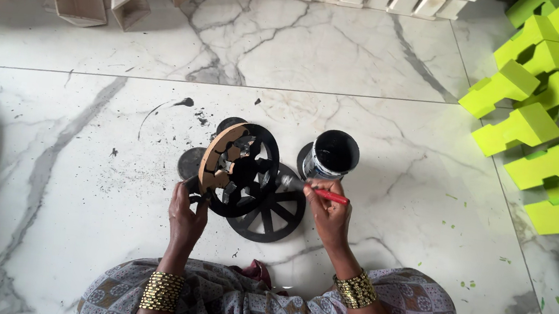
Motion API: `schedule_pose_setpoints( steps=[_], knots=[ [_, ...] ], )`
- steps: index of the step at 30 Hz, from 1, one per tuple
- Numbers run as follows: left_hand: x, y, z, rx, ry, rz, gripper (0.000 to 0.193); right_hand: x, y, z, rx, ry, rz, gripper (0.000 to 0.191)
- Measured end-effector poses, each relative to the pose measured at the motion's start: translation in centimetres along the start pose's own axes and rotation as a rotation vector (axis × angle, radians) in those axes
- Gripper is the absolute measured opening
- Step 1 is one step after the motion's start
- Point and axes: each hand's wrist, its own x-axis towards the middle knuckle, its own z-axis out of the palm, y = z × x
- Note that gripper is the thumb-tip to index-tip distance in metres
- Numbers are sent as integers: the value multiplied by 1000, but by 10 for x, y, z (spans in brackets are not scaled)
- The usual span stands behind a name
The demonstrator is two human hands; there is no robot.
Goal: The person sits on the floor and paints a decorative foam cutout shape black using a red-handled brush, repeatedly dipping the brush into a paint can and turning the cutout to coat different areas. Stacks of other foam shapes in green and black surround the work area.
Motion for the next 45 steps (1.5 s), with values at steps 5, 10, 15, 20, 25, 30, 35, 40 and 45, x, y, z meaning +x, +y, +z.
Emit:
schedule_pose_setpoints(
  steps=[5,10,15,20,25,30,35,40,45],
  knots=[
    [2,-3,0,-15,1,-28,42,-3,-16,-1,-54,-104,80,12],
    [3,0,2,-10,-16,-12,42,2,-40,-3,-158,-87,-344,14],
    [1,11,3,-24,-31,69,43,7,-45,10,-135,-110,-356,15],
    [-3,17,1,-23,-19,59,43,5,-39,3,-17,-7,-160,13],
    [-4,20,2,-26,-29,47,44,4,-30,-3,103,39,-175,14],
    [-5,24,1,4,-28,115,43,5,-32,-1,-11,27,-140,11],
    [-4,21,0,-18,-19,82,43,3,-50,-23,-33,132,-317,12],
    [-4,19,4,-5,-11,47,42,12,-45,-52,-134,260,-342,15],
    [-3,24,8,-3,-12,-20,43,30,-7,-55,-308,284,-329,12]
  ],
)
